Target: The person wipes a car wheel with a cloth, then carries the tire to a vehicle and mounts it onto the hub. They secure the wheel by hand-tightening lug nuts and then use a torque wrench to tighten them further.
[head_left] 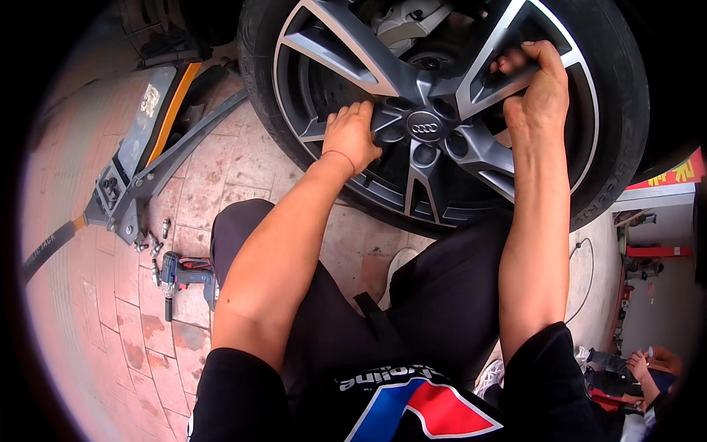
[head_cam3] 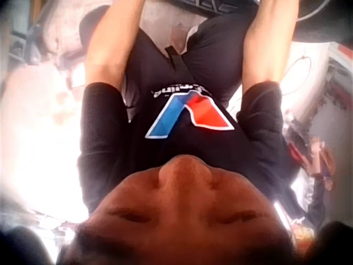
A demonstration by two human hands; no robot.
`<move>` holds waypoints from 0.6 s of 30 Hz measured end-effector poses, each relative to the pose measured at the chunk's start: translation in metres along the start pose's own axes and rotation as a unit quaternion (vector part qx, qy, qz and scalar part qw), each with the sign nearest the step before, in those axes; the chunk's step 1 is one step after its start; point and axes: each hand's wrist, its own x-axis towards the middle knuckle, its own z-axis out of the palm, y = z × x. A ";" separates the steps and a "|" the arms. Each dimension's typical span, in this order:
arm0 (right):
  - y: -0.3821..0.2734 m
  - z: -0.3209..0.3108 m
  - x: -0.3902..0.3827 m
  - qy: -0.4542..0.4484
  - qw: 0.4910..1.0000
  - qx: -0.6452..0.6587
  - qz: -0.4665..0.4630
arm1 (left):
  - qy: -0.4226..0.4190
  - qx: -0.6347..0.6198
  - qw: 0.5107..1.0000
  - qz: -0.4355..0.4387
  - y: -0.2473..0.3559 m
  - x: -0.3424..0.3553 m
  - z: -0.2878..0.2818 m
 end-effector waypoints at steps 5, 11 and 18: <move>0.002 -0.010 0.037 -0.011 0.999 -0.031 -0.019 | 0.003 -0.005 1.000 -0.001 -0.001 0.029 0.017; 0.010 -0.034 0.083 -0.014 1.000 -0.020 0.007 | 0.003 -0.005 1.000 0.009 0.005 0.069 0.043; 0.030 -0.063 0.096 -0.029 0.999 -0.013 0.005 | 0.010 0.023 1.000 0.002 0.001 0.073 0.064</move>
